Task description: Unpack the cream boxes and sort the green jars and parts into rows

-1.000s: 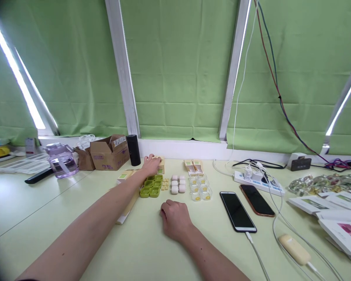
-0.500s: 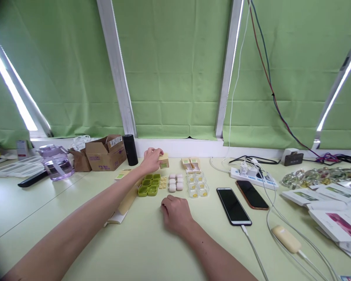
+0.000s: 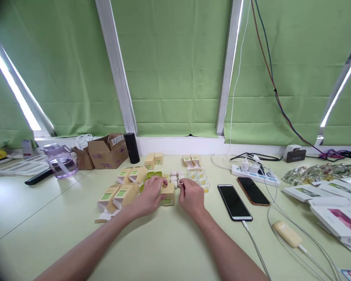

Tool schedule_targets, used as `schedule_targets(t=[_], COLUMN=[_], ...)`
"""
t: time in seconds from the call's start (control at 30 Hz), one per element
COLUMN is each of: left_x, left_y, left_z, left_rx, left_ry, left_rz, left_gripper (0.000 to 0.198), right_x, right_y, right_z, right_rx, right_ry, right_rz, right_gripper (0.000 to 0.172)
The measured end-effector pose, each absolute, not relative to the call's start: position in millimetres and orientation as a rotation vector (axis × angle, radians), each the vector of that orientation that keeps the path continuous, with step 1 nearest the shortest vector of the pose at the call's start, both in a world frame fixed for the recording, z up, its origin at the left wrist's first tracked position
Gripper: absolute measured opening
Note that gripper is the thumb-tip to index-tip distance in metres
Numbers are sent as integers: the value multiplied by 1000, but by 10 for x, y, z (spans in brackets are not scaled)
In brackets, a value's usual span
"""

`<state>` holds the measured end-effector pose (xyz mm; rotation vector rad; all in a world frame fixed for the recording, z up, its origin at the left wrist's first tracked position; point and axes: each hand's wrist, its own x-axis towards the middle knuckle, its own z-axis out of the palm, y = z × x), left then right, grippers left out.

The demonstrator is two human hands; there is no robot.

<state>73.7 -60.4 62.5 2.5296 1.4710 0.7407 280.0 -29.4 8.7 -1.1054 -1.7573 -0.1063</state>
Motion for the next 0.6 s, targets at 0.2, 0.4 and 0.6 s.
schedule_targets(t=[0.2,0.4,0.6], left_x=[688,571,599], left_y=[-630,-585,-587], left_z=[495,357,260], left_rx=[2413,2317,2368], left_ry=[1423,1399,1424], left_rz=[925,1057,1051], left_gripper=[45,50,62], right_x=[2799,2834,2833], right_y=[-303,-357,-388], right_z=[57,99,96], right_rx=[-1082,-897,-826], right_ry=[-1814,-1892,-2004], right_rz=[-72,15,69], right_gripper=[17,20,35])
